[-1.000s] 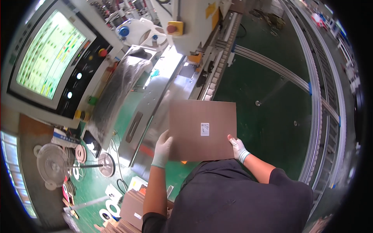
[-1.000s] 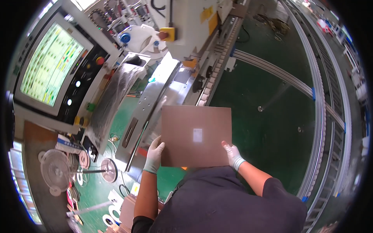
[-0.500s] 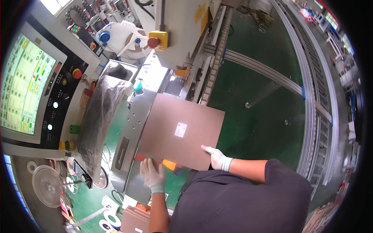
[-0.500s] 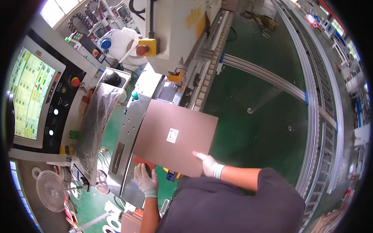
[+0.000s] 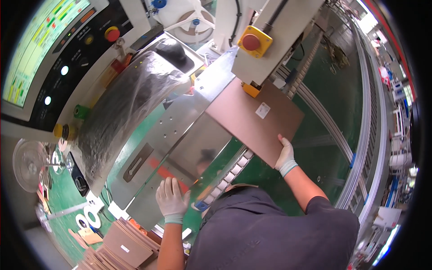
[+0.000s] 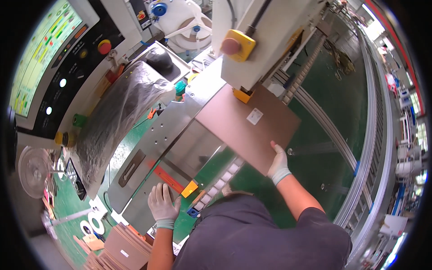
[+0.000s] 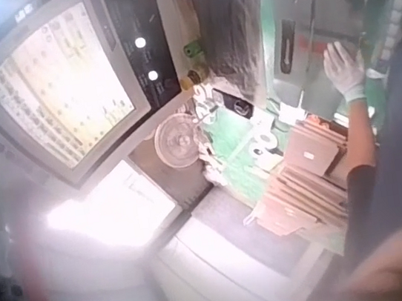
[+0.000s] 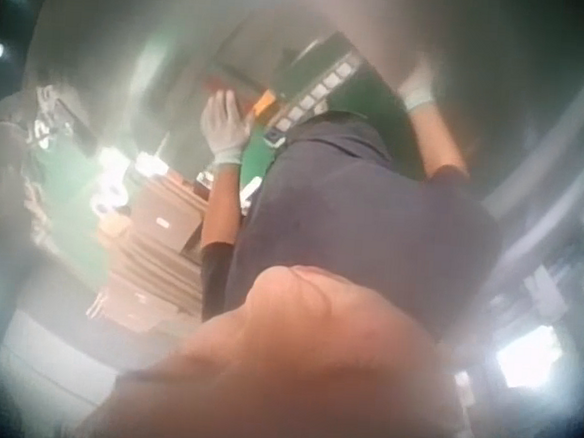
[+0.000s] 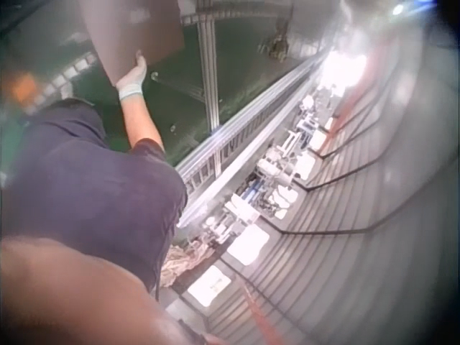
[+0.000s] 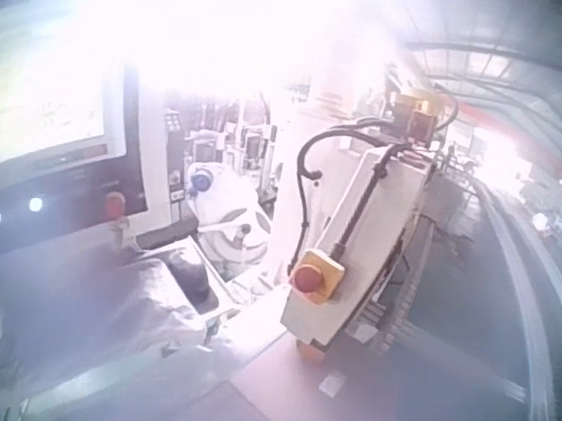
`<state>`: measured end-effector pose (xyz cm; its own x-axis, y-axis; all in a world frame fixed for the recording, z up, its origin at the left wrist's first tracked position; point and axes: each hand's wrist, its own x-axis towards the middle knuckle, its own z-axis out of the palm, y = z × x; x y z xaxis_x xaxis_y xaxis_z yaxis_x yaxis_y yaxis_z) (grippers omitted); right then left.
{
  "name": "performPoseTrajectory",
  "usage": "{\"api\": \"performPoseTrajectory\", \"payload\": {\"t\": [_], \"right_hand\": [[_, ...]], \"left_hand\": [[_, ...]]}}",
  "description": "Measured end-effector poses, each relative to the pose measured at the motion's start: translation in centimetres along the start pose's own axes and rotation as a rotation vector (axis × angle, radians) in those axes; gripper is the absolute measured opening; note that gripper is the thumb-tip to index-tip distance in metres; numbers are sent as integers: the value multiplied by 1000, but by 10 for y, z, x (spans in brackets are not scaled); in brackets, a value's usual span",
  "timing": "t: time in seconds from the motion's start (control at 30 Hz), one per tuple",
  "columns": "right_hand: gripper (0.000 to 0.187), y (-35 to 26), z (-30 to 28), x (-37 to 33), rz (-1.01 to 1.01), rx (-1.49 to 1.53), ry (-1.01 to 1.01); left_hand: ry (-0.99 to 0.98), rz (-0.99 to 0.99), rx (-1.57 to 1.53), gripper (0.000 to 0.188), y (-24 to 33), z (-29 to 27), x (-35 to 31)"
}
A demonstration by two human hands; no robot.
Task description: The person feeds wooden boards one at a time into an industrial processing machine, then retrieves each board from the output and stacks it on a pallet.
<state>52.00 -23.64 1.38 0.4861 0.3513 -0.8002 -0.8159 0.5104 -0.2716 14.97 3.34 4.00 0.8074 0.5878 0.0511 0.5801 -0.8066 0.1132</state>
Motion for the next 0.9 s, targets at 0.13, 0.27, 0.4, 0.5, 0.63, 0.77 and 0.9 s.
{"api": "performPoseTrajectory", "payload": {"t": [0.13, 0.27, 0.4, 0.5, 0.63, 0.77, 0.9], "right_hand": [[31, -44, -4, 32, -199, -105, 11], [35, -71, 18, 37, -421, -123, -8], [32, -88, 17, 47, -574, -80, 41], [17, -39, 12, 65, -467, -27, 45], [18, 129, 37, 7, -1119, -967, -303], [23, 234, 49, -65, -1408, -1898, -994], [19, 284, 41, -99, -1430, -2070, -1121]], "left_hand": [[12, -9, 28, 76, 1, 2, 2], [77, 7, 39, 72, 3, -4, 4], [85, -20, -90, 65, 1, -6, 1], [203, -84, -192, 56, -10, 5, -19], [216, -267, -228, 56, -26, 15, -101], [281, -402, -148, 74, -60, 19, -209], [567, -1080, -522, 59, -141, 115, -332]]}}
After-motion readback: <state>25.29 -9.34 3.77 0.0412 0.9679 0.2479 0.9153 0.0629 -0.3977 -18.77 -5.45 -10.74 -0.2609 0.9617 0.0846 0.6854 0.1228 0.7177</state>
